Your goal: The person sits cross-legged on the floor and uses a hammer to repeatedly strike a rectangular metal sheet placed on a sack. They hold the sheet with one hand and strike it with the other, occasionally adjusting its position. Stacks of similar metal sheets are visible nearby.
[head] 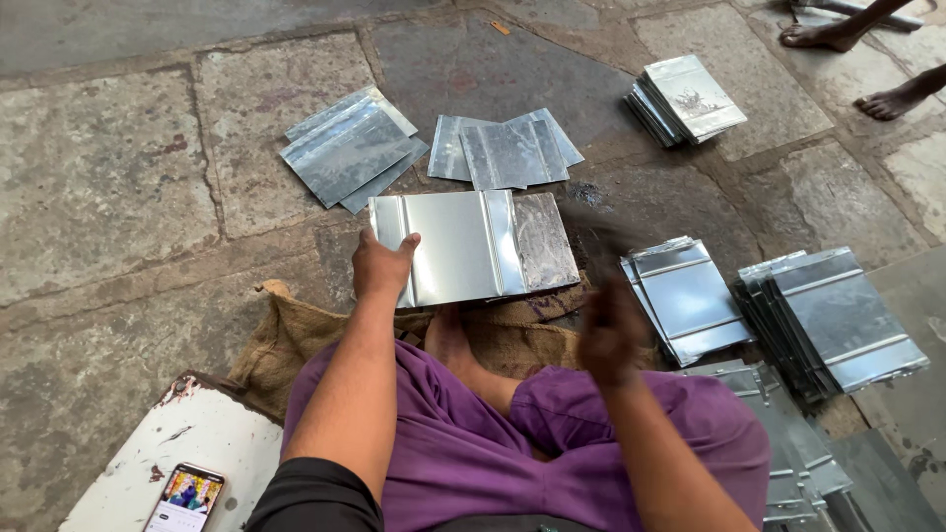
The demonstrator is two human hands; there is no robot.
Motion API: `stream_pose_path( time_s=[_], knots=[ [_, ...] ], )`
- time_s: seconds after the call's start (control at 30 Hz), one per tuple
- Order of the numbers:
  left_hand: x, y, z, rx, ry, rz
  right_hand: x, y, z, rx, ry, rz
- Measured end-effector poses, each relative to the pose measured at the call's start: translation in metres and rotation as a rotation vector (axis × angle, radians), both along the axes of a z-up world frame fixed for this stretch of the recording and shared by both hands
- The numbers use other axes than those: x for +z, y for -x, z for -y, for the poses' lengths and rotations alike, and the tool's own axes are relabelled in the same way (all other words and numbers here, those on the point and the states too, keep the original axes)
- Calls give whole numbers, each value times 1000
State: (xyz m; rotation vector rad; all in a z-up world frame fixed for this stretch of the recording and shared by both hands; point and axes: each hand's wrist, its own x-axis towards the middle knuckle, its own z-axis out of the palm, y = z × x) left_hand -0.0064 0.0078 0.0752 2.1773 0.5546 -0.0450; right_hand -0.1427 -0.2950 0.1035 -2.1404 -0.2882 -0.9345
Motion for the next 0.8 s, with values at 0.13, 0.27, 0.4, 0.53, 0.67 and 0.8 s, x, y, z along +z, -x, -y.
stream_pose_path(
  time_s=[0.13,0.27,0.4,0.53,0.67,0.8],
  knots=[
    [1,3,3,-20,-42,-9,14,5,-3,-243,-12,-868],
    [1,-2,4,-12,-48,-15,79,11,18,130,-253,-188],
    [1,0,3,-17,-57,-42,124,28,28,180,-372,276],
    [1,0,3,-33,-35,-88,82,22,22,238,-453,383],
    [1,-2,4,-30,-41,-100,2,11,-1,14,-18,50],
    [-2,1,4,-27,-63,-74,10,3,6,-228,-189,-775]
  ],
)
